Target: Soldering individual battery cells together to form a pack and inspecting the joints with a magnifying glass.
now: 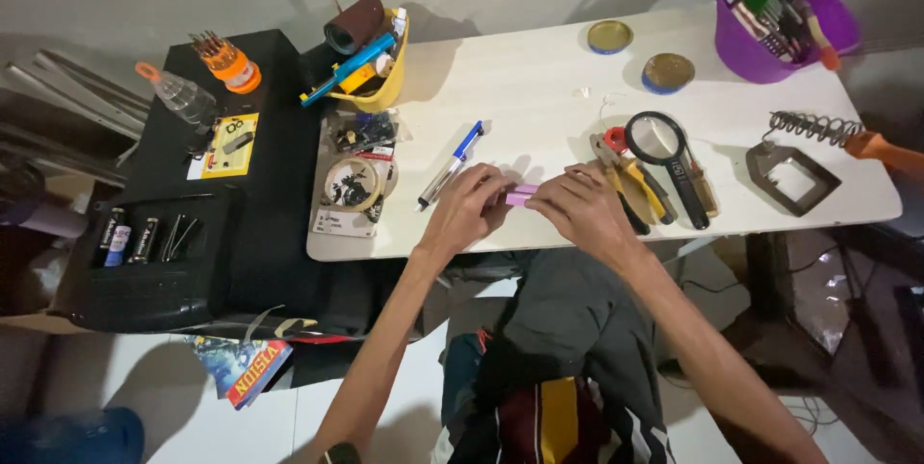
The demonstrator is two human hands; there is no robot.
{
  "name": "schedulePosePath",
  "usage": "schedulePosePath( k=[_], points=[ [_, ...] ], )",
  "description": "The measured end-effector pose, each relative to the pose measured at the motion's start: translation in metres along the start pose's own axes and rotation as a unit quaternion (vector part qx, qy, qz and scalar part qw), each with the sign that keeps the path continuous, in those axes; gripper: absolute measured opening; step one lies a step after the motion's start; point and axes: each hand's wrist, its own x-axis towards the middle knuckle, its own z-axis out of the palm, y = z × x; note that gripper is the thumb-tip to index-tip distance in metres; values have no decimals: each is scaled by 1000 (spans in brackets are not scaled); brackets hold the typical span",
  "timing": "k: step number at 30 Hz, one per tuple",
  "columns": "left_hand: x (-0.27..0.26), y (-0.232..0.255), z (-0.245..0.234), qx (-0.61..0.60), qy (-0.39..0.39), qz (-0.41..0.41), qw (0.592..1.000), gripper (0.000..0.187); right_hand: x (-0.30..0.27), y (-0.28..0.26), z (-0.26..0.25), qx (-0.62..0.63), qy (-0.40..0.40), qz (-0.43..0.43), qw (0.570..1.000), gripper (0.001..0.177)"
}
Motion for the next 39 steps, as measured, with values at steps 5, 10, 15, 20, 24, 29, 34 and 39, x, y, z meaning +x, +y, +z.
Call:
schedulePosePath(
  k=[5, 10, 15, 20, 24, 29, 34, 39],
  points=[
    [8, 6, -23, -82, -27, 30, 996, 35, -6, -10, -3, -14, 18, -25, 999, 7],
    [2, 6, -25, -101, -89, 7, 991, 44, -13, -7, 3, -30, 3, -45, 999, 10],
    [0, 11, -16, -40, -56, 7, 998, 38, -11, -5, 2, -15, -8, -23, 1000, 13],
    [0, 5, -6, -92, -60, -34, 993, 35, 7, -5, -10, 52, -67, 78, 993, 13],
    [-4, -3, -3, -95, -78, -43, 992, 39, 32, -6, -30, 178, -156, 252, 938, 10],
    [-5, -4, 2, -83, -68, -40, 993, 36, 43, 16, -35, 223, -119, 276, 927, 10],
    [-6, 3, -1, -76, -60, -43, 994, 39, 35, 32, -31, 251, -84, 333, 905, 9],
    [0, 14, -9, -15, -38, -10, 999, 51, 11, 53, -17, 147, -70, 249, 955, 16]
  ],
)
